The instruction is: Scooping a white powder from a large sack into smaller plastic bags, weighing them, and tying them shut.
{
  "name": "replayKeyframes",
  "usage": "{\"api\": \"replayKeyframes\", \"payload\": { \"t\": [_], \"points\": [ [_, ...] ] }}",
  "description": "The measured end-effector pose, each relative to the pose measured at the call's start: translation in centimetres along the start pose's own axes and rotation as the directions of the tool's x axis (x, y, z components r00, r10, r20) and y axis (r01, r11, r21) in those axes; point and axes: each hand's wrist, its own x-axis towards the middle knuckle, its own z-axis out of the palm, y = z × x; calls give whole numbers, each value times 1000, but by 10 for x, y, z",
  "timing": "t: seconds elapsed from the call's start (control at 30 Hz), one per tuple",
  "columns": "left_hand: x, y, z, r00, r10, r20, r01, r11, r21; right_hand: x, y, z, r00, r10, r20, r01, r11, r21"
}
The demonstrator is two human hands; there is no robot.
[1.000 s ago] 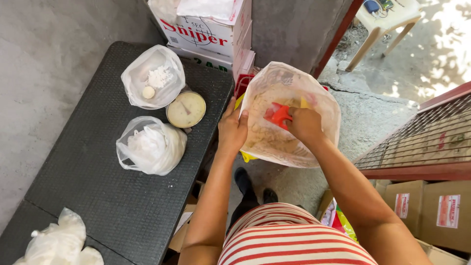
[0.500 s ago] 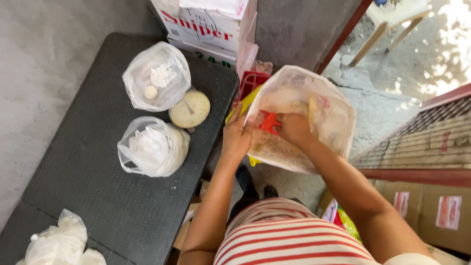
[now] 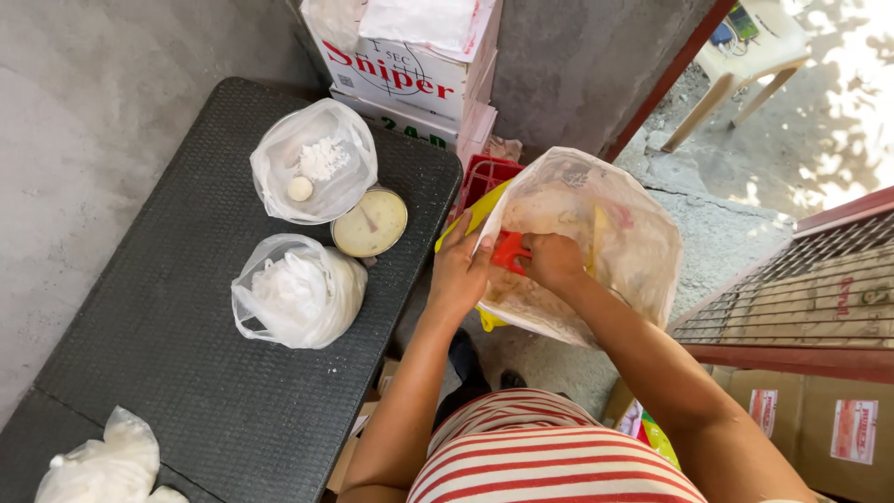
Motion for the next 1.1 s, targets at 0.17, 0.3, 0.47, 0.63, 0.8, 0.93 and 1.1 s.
{"api": "replayKeyframes", "payload": {
  "t": [0.17, 0.3, 0.47, 0.63, 0.8, 0.93, 1.1],
  "points": [
    [1, 3, -2, 1000, -7, 14, 7, 1000, 7, -23, 16, -8, 999, -14, -30, 16, 998, 57],
    [4, -3, 3, 1000, 1, -2, -1, 1000, -10, -55, 29, -30, 994, 16, -104, 3, 984, 177],
    [3, -3, 5, 1000, 18, -12, -19, 1000, -18, -96, 23, -87, 977, 207, -61, -165, 899, 405],
    [-5, 16, -4, 998, 9, -60, -16, 994, -107, -134, 27, -141, 961, 276, -10, -233, 830, 506],
    [-22, 17, -23, 975, -3, -222, -18, 995, -96, -151, 21, -190, 977, 211, -18, -157, 777, 609],
    [-33, 27, -55, 965, -26, -259, 13, 999, -52, -137, -3, -210, 995, 87, -41, -30, 693, 720],
    [-20, 4, -91, 916, 18, -400, -38, 998, -42, -97, -54, -225, 998, 21, -53, 14, 814, 580]
  ]
}}
